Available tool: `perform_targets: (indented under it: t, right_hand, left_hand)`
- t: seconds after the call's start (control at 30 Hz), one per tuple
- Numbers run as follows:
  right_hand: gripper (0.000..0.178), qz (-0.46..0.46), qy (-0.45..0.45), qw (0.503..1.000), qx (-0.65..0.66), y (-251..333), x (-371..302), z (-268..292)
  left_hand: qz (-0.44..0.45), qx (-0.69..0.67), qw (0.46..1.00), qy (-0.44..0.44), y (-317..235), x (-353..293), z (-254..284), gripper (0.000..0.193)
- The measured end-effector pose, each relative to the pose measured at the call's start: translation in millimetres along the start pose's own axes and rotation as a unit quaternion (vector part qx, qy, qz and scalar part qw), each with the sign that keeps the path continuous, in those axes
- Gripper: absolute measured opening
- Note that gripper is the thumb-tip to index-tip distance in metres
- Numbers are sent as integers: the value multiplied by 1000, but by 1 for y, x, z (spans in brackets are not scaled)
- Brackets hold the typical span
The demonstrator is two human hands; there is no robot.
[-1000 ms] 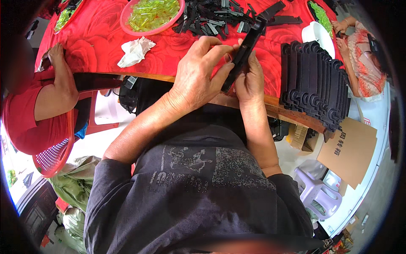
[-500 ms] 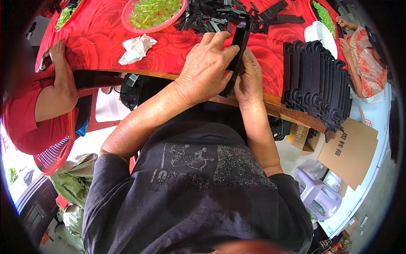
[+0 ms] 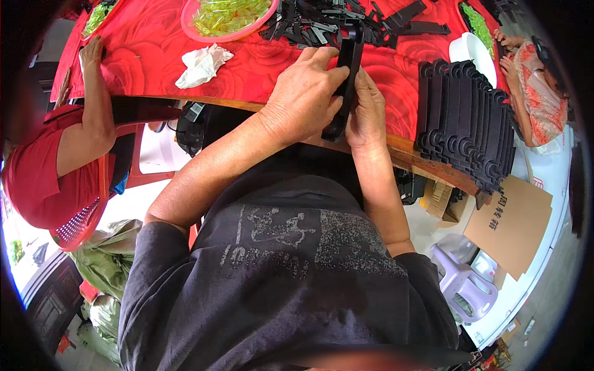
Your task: The person picks up a black plastic component from the table and fits a piece into the housing by hand.
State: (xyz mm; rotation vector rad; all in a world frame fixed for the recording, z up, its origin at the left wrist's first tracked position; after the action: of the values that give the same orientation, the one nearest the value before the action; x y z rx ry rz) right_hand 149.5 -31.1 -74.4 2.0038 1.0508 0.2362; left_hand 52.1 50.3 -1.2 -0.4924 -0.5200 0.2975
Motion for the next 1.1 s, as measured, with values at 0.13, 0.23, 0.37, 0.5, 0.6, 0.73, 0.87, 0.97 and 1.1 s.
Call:
perform_targets:
  t: [0.13,0.23,0.37,0.5,0.6,0.73,0.87,0.97,1.1]
  right_hand:
    - [33,-10,18,1000,18,1,1,-1]
    - [33,-15,10,1000,20,0,1,0]
    - [33,-26,10,999,36,-1,1,3]
    - [32,-39,21,997,59,-1,1,2]
    - [32,-39,17,997,58,-1,0,4]
    - [32,-28,19,998,59,-4,2,11]
    - [32,-28,28,998,56,-2,-1,14]
    - [31,-31,27,997,69,0,-3,20]
    - [31,-37,13,992,123,4,-2,23]
  left_hand:
    - [4,-26,999,-27,2,0,-2,45]
    - [20,-70,997,-34,2,2,-2,47]
    - [5,-92,994,-51,3,5,-2,51]
    - [21,-109,993,-42,4,7,-2,50]
    - [19,-128,991,-33,5,8,-3,48]
    - [21,-128,991,-17,6,9,-4,46]
    - [20,-114,993,7,4,10,-6,45]
    - [1,-127,992,-3,1,10,-11,44]
    - [7,-151,988,-19,-4,9,-9,45]
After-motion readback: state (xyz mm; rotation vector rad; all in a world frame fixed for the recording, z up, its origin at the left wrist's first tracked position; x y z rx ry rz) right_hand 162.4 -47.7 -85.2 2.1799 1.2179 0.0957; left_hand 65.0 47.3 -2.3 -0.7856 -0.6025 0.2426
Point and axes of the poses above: each hand's wrist, its own x-axis towards the middle knuckle, its own z-axis out of the back of the hand, y = z × x, the point moved 4 cm from there along x, towards the middle knuckle, and after that the axes turned 2 degrees about -y, right-handed, at the moved point
